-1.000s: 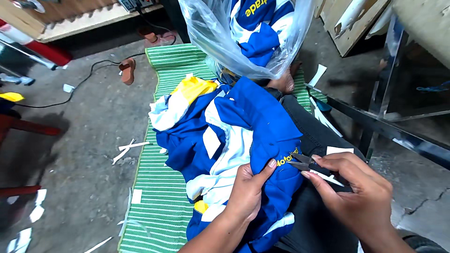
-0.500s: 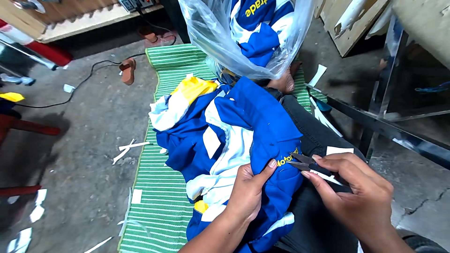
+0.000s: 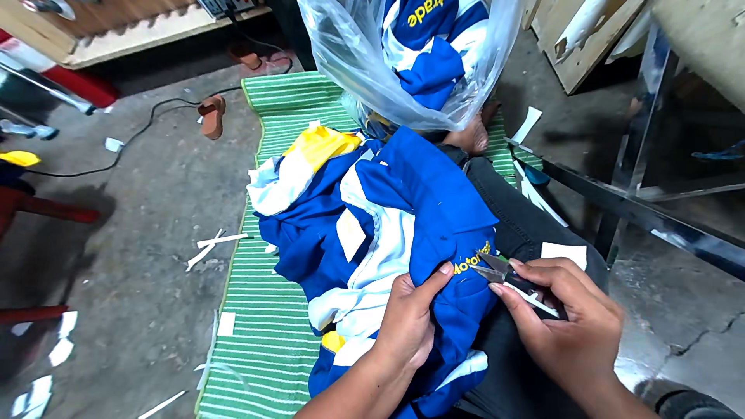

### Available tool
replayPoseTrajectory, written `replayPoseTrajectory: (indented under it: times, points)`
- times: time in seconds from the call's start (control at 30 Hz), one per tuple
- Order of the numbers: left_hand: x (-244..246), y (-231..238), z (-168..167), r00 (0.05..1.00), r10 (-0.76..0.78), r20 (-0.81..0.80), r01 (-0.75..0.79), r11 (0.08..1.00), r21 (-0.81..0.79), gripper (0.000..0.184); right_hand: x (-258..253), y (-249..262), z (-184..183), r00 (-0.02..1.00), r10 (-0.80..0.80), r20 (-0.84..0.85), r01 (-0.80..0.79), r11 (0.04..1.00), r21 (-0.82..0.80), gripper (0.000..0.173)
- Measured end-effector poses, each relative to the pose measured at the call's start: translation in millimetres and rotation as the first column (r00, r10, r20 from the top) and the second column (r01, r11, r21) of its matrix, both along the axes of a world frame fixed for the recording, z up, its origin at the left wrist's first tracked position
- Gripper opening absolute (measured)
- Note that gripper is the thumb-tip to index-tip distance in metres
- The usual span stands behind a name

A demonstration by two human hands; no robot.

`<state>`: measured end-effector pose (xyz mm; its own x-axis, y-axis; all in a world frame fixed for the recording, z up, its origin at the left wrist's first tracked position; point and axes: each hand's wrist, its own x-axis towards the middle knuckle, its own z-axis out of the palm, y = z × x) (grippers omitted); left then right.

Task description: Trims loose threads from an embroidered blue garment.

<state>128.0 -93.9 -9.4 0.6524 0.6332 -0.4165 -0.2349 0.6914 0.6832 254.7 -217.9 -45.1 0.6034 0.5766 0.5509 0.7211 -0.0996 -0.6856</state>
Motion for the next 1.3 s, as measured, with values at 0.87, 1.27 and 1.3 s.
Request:
replayPoseTrajectory:
  times: [0.87, 1.27, 1.3]
  points:
    - [2, -3, -1, 0.999, 0.024, -0.021, -0.022, 0.996, 0.081, 0.015, 1, -1, 2, 0.994, -0.034, 0.103, 0.04, 0.997, -0.06, 0.027]
    - [-1, 0, -1, 0.998, 0.006, -0.068, 0.0, 0.997, 0.082, 0.014, 3, 2, -4, 0.984, -0.019, 0.176, 0.03, 0.998, -0.063, 0.024]
    - [-1, 1, 0, 0.998, 0.005, -0.069, 0.0, 0.996, 0.084, 0.014, 3, 2, -5, 0.988, -0.005, 0.151, 0.014, 0.998, -0.061, 0.023]
